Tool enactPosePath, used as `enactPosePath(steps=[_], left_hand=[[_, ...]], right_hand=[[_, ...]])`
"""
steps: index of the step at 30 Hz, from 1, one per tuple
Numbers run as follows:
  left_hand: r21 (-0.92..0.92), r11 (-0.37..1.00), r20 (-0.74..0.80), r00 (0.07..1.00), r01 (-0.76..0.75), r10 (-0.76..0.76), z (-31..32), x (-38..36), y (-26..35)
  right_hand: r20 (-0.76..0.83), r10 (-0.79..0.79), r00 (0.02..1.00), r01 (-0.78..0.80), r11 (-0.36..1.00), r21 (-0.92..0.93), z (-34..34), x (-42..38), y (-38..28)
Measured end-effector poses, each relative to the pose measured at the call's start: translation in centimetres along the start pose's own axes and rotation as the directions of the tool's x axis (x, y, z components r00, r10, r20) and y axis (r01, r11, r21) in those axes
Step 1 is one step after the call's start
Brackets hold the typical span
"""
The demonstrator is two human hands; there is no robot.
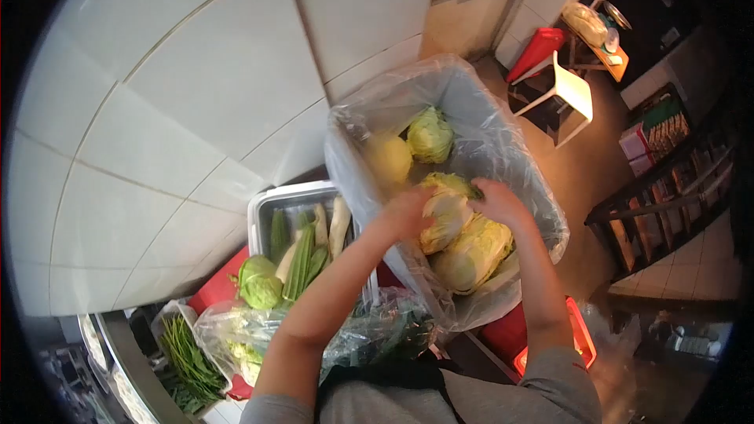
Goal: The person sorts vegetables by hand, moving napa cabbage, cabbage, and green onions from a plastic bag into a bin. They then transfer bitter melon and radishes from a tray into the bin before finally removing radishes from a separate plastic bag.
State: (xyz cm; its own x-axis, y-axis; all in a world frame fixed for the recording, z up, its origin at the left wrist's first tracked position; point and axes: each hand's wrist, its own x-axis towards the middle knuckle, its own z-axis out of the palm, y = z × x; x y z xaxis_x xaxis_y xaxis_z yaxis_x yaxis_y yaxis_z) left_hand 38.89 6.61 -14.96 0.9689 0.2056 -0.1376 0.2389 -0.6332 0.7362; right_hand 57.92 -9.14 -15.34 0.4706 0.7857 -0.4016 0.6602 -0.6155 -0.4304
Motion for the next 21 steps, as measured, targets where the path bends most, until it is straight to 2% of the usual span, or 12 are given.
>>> enactPosePath(steps=[2, 3, 5, 6, 8, 10, 11, 12, 13, 15, 18, 21], left_hand=[[-0.170, 0.984, -0.214, 0.977, -0.057, 0.020, -4.0, -3.9, 0.0], [-0.249, 0.960, -0.322, 0.946, -0.130, 0.045, -5.6, -6.7, -0.8], [-0.467, 0.882, -0.407, 0.901, -0.065, -0.149, -8.5, -13.4, -1.9], [-0.537, 0.843, -0.440, 0.860, -0.022, -0.258, -9.2, -17.1, -3.4], [-0.576, 0.816, -0.519, 0.749, 0.050, -0.412, -9.9, -25.1, -6.0], [-0.616, 0.748, -0.492, 0.621, 0.246, -0.610, -9.4, -33.8, -8.3], [-0.639, 0.726, -0.491, 0.592, 0.254, -0.639, -8.4, -38.3, -10.4], [-0.653, 0.708, -0.507, 0.541, 0.267, -0.672, -8.1, -41.7, -9.9], [-0.702, 0.661, -0.532, 0.423, 0.263, -0.733, -5.8, -47.2, -11.1], [-0.753, 0.603, -0.473, 0.422, 0.262, -0.774, -4.7, -50.7, -11.3], [-0.789, 0.574, -0.455, 0.420, 0.220, -0.785, -2.6, -50.5, -14.0], [-0.762, 0.647, -0.584, 0.414, 0.017, -0.699, -1.5, -45.3, -16.5]], right_hand=[[-0.209, -0.110, 0.972, 0.158, 0.961, 0.226, -1.5, -1.2, -3.2], [-0.338, -0.165, 0.927, 0.183, 0.983, 0.023, -1.3, -1.7, -4.9], [-0.533, -0.359, 0.766, 0.178, 0.915, -0.361, 0.0, -2.8, -9.0], [-0.487, -0.355, 0.798, 0.325, 0.934, -0.148, 0.7, -3.1, -11.2], [-0.340, -0.388, 0.857, 0.494, 0.806, 0.326, 2.8, -3.8, -15.6], [-0.073, -0.457, 0.886, 0.364, 0.590, 0.721, 6.5, -6.2, -20.9], [0.053, -0.497, 0.866, 0.220, 0.473, 0.853, 8.2, -7.6, -23.3], [0.157, -0.611, 0.776, 0.211, 0.485, 0.849, 10.7, -9.0, -26.0], [0.251, -0.698, 0.670, 0.220, 0.510, 0.831, 13.6, -10.3, -29.3], [0.190, -0.609, 0.770, 0.376, 0.673, 0.637, 17.1, -9.5, -30.6], [0.163, -0.444, 0.881, 0.275, 0.762, 0.586, 20.6, -7.5, -30.5], [0.056, -0.427, 0.902, 0.279, 0.678, 0.680, 25.3, -5.5, -32.1]])
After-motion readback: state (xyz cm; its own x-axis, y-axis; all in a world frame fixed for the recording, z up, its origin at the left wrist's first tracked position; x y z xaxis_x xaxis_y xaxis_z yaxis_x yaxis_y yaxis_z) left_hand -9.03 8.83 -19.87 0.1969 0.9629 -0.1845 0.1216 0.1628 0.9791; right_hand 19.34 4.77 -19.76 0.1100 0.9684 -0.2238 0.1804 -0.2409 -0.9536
